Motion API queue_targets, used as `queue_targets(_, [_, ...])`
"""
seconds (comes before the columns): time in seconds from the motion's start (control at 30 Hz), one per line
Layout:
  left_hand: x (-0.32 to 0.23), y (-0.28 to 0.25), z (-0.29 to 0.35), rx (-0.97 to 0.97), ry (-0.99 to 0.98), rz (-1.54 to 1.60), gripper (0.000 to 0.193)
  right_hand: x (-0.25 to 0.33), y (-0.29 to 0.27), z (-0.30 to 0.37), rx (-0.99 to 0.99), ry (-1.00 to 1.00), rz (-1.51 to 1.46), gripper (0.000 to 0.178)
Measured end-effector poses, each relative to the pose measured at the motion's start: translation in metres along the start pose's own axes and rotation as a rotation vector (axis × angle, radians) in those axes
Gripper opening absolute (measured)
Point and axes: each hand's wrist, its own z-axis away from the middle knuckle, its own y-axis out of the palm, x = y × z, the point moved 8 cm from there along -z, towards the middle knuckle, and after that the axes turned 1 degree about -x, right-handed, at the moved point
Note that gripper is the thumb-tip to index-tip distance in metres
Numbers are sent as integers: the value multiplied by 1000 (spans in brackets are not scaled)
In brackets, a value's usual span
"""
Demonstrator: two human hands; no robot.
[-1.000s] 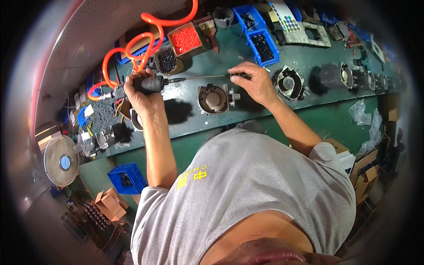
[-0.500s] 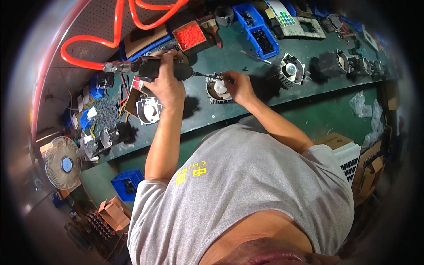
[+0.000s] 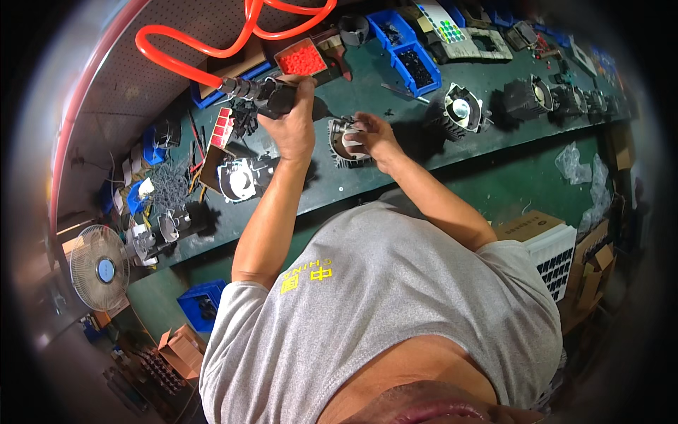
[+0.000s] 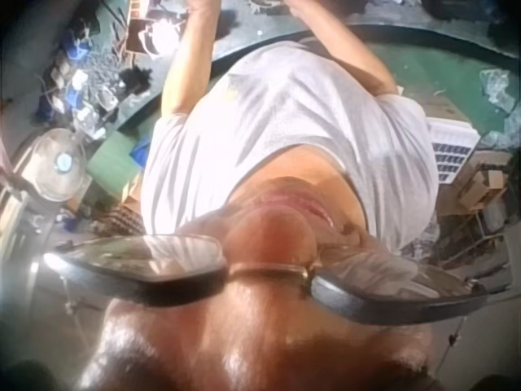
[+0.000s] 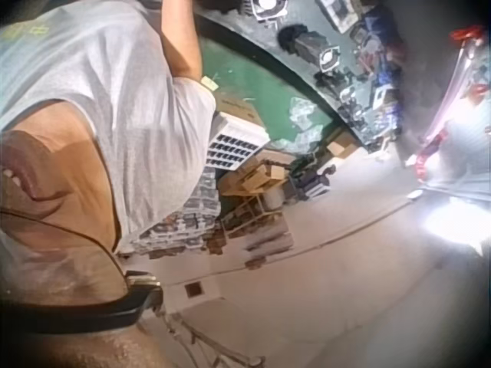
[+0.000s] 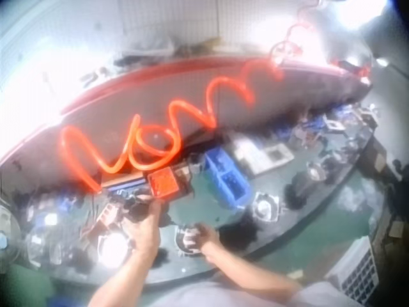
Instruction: The person uses a pneumatic screwdriver to fasten screws into small mechanical housings on a workbench. They repeatedly pick up housings, insert screws, and tighten them, then place the units back on the table.
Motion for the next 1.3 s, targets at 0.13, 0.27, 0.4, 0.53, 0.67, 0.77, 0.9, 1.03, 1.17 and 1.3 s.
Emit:
queue_targets(0.13, [4, 12, -4, 55, -9, 0, 5, 6, -1, 6, -9, -26, 77, 56])
queue_targets(0.27, [-3, 37, -4, 174, -75, -58, 5, 56, -9, -3, 17, -457, 581, 54])
queue_targets(0.4, [-1, 57, 0, 301, -181, -5, 3, 115, 48, 20, 297, -659, 672, 64])
queue_targets(0.53, [8, 69, -1, 435, -197, 0, 20, 125, 73, 21, 597, -600, 416, 54])
queue_targets(0.67, [8, 65, -11, 558, -186, -205, 36, 140, 73, 30, 504, -875, 684, 47])
queue_targets(0.77, [-17, 47, -17, 445, -38, -221, 42, 135, 67, 17, 447, -699, 540, 41])
queue_targets(0.9, [-27, 30, -21, 401, -49, -326, 29, 135, 69, 16, 438, -544, 474, 38])
queue_targets(1.03, [-29, 29, -20, 427, -83, -248, 25, 132, 69, 18, 459, -519, 487, 40])
queue_targets(1.17, [-44, 36, -27, 497, 136, -471, 25, 127, 65, 8, 461, -472, 395, 46])
queue_targets(1.3, [-71, 46, -24, 587, 741, -739, 33, 132, 72, 17, 487, -399, 454, 44])
